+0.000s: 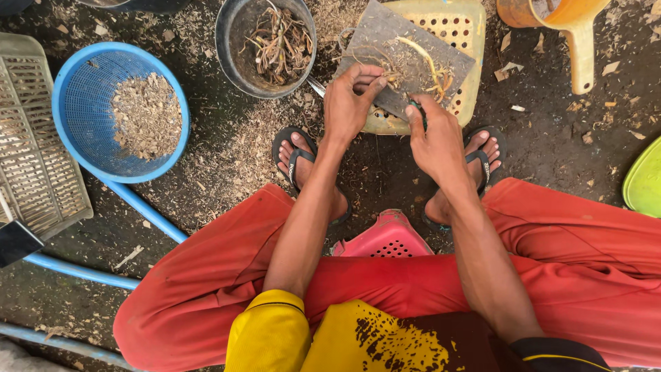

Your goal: The person sits on a small stool and uses a utility knife to trim and clean plant stems. They scrape the stems on a sandpaper block, cut off roots and outer layers, and place the trimmed pieces into a yellow container.

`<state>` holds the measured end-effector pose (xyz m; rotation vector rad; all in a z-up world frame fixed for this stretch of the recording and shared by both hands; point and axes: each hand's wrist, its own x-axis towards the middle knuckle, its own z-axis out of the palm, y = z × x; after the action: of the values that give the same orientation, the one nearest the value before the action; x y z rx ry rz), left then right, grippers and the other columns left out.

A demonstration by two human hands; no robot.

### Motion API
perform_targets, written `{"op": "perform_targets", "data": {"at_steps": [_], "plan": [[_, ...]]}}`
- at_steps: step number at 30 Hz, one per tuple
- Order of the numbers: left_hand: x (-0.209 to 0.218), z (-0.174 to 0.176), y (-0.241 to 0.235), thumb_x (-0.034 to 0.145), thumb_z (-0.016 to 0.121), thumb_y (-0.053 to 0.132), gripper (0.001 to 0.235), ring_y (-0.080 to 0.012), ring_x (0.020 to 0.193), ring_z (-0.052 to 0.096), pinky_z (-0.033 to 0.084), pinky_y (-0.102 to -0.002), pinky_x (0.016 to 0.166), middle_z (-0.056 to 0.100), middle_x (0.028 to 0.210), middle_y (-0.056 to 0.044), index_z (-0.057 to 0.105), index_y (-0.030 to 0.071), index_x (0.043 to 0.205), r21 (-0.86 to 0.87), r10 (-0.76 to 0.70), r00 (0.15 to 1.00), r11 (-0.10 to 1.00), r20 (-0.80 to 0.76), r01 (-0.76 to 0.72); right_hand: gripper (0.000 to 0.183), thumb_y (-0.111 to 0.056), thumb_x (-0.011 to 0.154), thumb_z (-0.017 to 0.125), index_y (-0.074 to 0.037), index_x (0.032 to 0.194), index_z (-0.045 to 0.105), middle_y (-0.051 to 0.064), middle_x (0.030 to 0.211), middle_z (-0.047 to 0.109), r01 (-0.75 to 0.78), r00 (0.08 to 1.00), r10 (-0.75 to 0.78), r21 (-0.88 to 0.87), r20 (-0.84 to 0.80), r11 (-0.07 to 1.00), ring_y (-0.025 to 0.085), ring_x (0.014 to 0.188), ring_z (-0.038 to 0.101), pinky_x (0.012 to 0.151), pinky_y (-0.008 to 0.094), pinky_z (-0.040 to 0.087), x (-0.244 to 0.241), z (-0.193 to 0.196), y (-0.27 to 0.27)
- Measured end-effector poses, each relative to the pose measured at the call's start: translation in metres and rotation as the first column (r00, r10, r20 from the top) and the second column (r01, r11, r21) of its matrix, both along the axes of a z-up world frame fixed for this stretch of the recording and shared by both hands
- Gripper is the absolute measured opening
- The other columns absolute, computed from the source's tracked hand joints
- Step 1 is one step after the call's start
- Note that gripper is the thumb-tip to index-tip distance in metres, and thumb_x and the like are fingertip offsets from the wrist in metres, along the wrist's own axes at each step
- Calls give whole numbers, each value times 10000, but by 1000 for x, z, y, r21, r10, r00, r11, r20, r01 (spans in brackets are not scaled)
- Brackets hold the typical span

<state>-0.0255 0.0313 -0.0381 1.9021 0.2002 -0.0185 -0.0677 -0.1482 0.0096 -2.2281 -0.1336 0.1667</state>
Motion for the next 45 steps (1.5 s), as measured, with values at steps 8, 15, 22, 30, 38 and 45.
{"op": "perform_targets", "data": {"at_steps": [8,15,22,30,38,45], "plan": [[-13,4,-13,902,764,132,176,-146,764,761,601,-289,703,803,887,-74,755,45,1054,27,57,998,998,-35,-56,232,-143,1064,596,2,1235,659,264,969,703,22,1000,-22,-42,0,999,454,917,680,791,487,516,-2,-10,6],[-19,-1,-14,880,772,96,189,-163,763,753,592,-308,710,782,925,-104,738,9,1045,73,58,997,995,58,-63,275,-138,1070,568,-2,1294,652,213,786,693,79,995,-78,15,-67,997,345,730,718,691,447,524,-4,-16,14],[-15,-2,-11,882,772,90,178,-171,753,745,590,-317,699,773,933,-105,729,2,1030,73,32,997,997,70,-37,289,-99,1072,582,36,1313,667,246,840,682,36,998,-35,-26,43,999,383,751,693,709,460,516,-3,-19,14],[-16,-3,-11,871,773,75,200,-182,780,746,588,-327,729,768,949,-109,725,4,1052,116,-10,994,993,108,-3,281,-103,1071,599,37,1302,677,291,955,683,22,991,-12,-70,137,997,449,861,693,759,484,533,-2,-13,16],[-15,-5,-9,873,777,58,191,-209,830,753,589,-345,748,736,964,-131,707,-11,1038,147,-39,990,989,137,18,304,-149,1046,603,-12,1301,694,308,864,671,32,998,-38,-128,-44,991,473,829,683,759,510,528,5,-6,12],[-14,-8,-10,884,755,22,164,-215,830,750,595,-344,763,733,969,-131,694,-16,1030,144,-52,984,989,169,27,307,-121,1033,620,15,1297,698,327,809,648,12,1000,-10,-172,13,985,490,762,667,717,529,520,12,-10,15]]}}
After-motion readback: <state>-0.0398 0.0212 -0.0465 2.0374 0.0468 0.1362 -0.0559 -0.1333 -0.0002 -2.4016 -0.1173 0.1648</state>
